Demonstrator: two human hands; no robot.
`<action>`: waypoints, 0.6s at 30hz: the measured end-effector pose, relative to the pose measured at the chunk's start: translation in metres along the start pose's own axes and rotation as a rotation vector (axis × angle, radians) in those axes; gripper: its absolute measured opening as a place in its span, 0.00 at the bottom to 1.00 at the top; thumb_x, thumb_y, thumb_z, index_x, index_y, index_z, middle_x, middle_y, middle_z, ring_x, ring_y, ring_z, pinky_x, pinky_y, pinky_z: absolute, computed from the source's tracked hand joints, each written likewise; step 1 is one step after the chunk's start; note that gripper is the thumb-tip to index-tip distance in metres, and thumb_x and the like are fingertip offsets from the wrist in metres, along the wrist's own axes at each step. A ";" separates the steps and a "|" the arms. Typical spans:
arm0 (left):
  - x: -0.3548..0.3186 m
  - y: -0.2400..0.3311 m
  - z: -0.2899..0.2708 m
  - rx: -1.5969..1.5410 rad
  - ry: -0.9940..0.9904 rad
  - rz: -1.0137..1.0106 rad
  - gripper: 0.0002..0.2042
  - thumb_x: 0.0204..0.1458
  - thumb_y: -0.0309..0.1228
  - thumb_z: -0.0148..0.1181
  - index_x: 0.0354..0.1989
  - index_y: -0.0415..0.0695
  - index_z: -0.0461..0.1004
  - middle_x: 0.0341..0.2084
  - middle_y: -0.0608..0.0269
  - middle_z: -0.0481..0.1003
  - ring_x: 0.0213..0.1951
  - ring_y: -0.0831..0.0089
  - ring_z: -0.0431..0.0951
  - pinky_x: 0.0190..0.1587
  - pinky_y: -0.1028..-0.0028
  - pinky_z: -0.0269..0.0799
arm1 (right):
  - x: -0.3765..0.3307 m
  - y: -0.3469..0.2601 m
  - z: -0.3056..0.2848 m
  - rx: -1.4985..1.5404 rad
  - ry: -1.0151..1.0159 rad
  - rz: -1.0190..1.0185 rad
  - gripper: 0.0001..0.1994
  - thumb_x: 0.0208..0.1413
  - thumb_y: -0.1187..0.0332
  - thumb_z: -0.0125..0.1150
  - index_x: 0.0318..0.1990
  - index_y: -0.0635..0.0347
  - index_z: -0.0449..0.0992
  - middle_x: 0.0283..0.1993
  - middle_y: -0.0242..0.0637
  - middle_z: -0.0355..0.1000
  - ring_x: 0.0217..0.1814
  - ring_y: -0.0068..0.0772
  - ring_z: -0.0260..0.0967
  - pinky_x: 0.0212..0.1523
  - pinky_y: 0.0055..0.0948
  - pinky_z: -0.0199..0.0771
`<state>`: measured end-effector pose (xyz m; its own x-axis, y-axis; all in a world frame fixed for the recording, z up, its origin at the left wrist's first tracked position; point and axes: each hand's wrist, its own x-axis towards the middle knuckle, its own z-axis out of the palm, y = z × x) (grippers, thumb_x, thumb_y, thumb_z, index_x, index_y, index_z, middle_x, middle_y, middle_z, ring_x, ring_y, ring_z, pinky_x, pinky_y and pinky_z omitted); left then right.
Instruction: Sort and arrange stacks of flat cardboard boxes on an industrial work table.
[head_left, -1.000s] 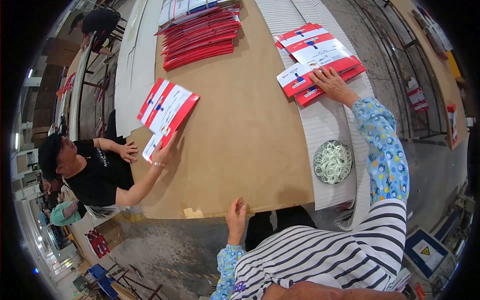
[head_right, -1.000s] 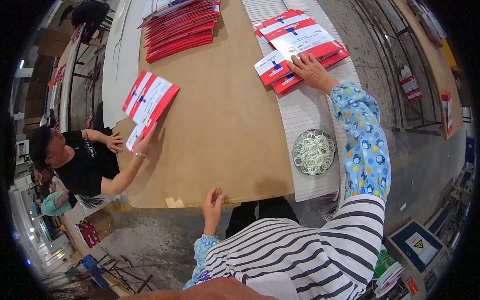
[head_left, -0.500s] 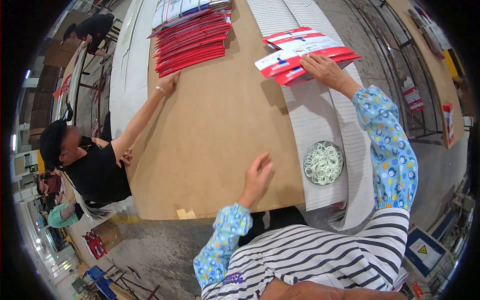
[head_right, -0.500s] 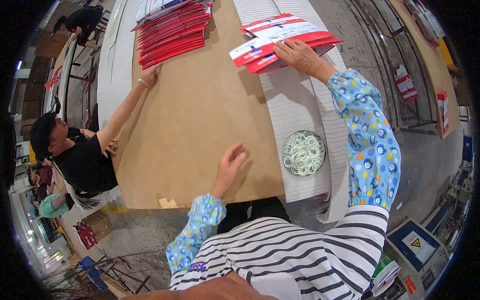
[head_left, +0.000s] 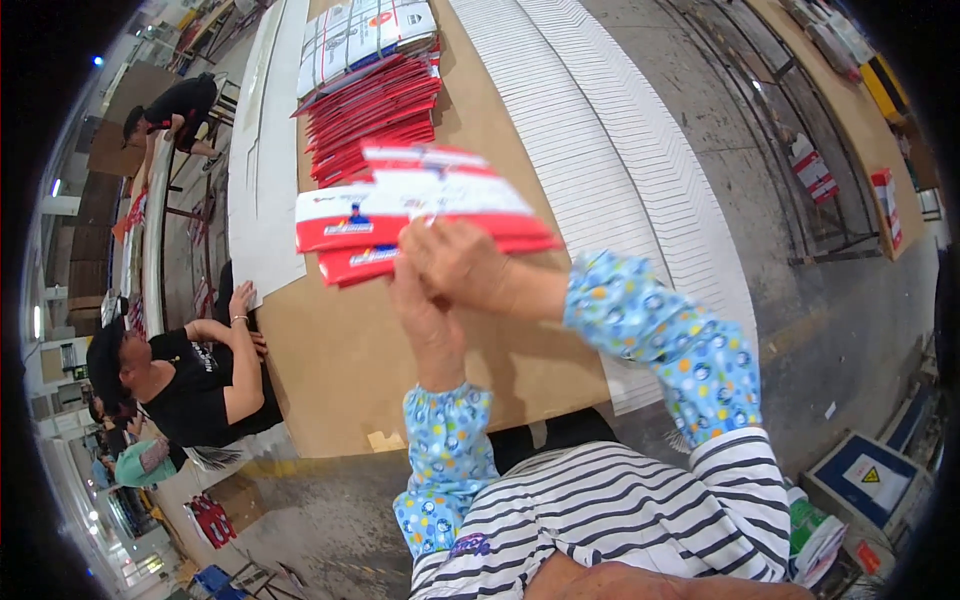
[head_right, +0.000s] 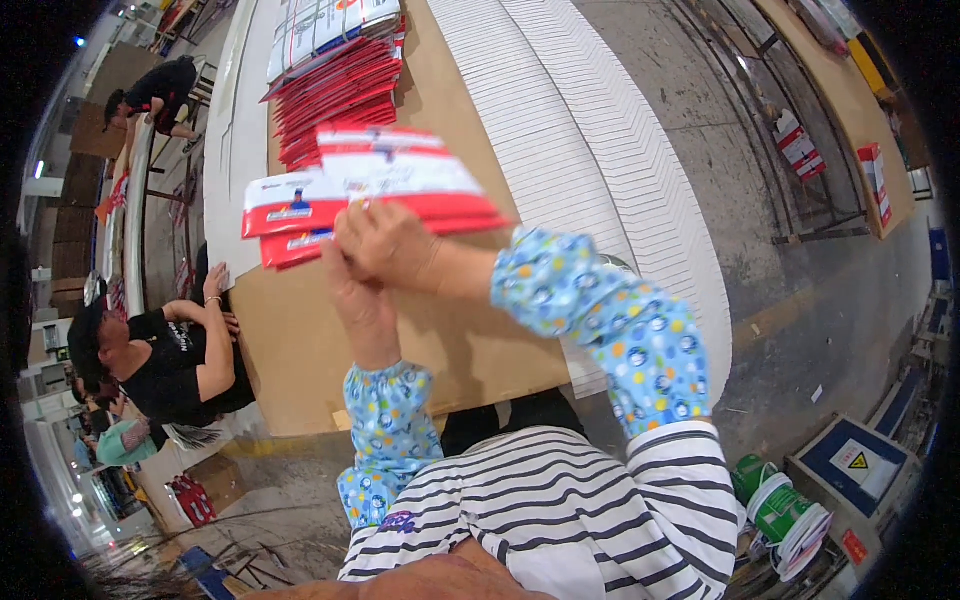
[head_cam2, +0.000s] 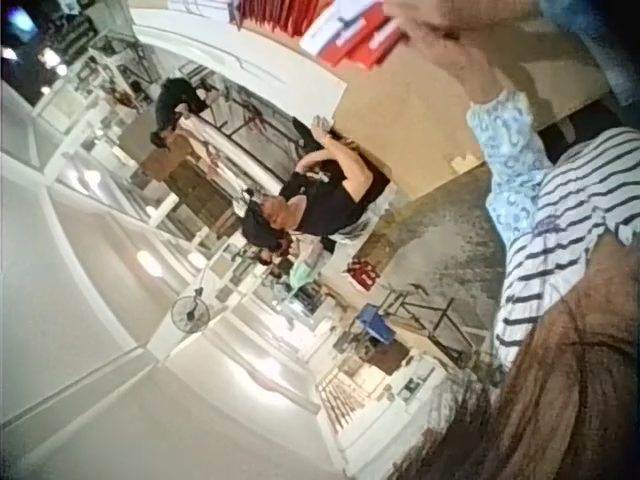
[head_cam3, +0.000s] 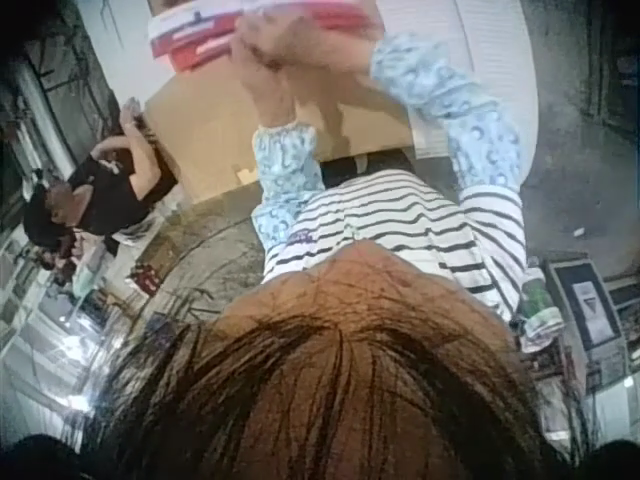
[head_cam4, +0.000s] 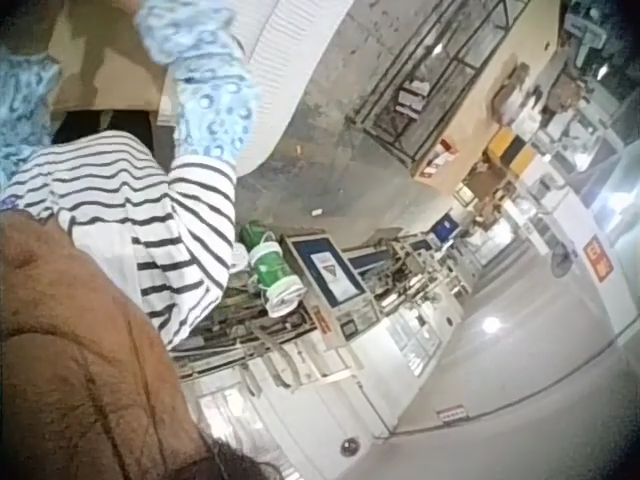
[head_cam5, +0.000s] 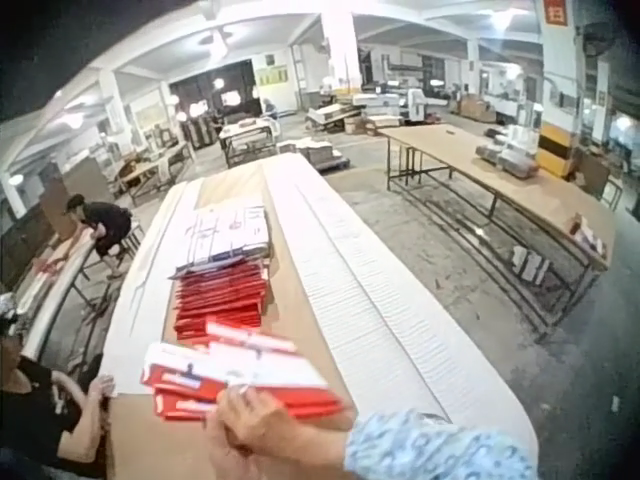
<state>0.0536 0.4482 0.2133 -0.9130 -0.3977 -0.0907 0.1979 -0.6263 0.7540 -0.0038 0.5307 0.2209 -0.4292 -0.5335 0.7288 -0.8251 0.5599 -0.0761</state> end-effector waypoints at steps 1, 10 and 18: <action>-0.004 0.014 -0.011 0.063 0.119 0.008 0.17 0.58 0.41 0.53 0.49 0.42 0.69 0.45 0.64 0.72 0.48 0.70 0.72 0.48 0.70 0.70 | -0.003 -0.022 0.010 0.059 -0.011 0.017 0.17 0.43 0.67 0.55 0.42 0.67 0.71 0.40 0.44 0.70 0.37 0.36 0.71 0.30 0.29 0.72; -0.035 0.051 -0.076 0.230 0.322 0.136 0.16 0.49 0.21 0.59 0.48 0.39 0.70 0.40 0.61 0.74 0.41 0.72 0.75 0.45 0.72 0.72 | -0.049 -0.077 0.028 0.763 -0.060 0.213 0.34 0.43 0.58 0.68 0.58 0.63 0.64 0.54 0.49 0.65 0.55 0.50 0.62 0.56 0.43 0.60; -0.057 0.033 -0.099 0.353 0.026 0.001 0.17 0.46 0.23 0.64 0.46 0.39 0.73 0.39 0.64 0.77 0.41 0.75 0.76 0.46 0.74 0.71 | -0.064 -0.041 0.017 0.759 -0.047 0.588 0.48 0.38 0.59 0.73 0.65 0.60 0.50 0.61 0.53 0.55 0.62 0.54 0.56 0.48 0.34 0.73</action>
<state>0.1474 0.3838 0.1789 -0.9025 -0.4180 -0.1035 0.0588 -0.3576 0.9320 0.0511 0.5312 0.1651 -0.8509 -0.3323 0.4068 -0.4841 0.1954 -0.8529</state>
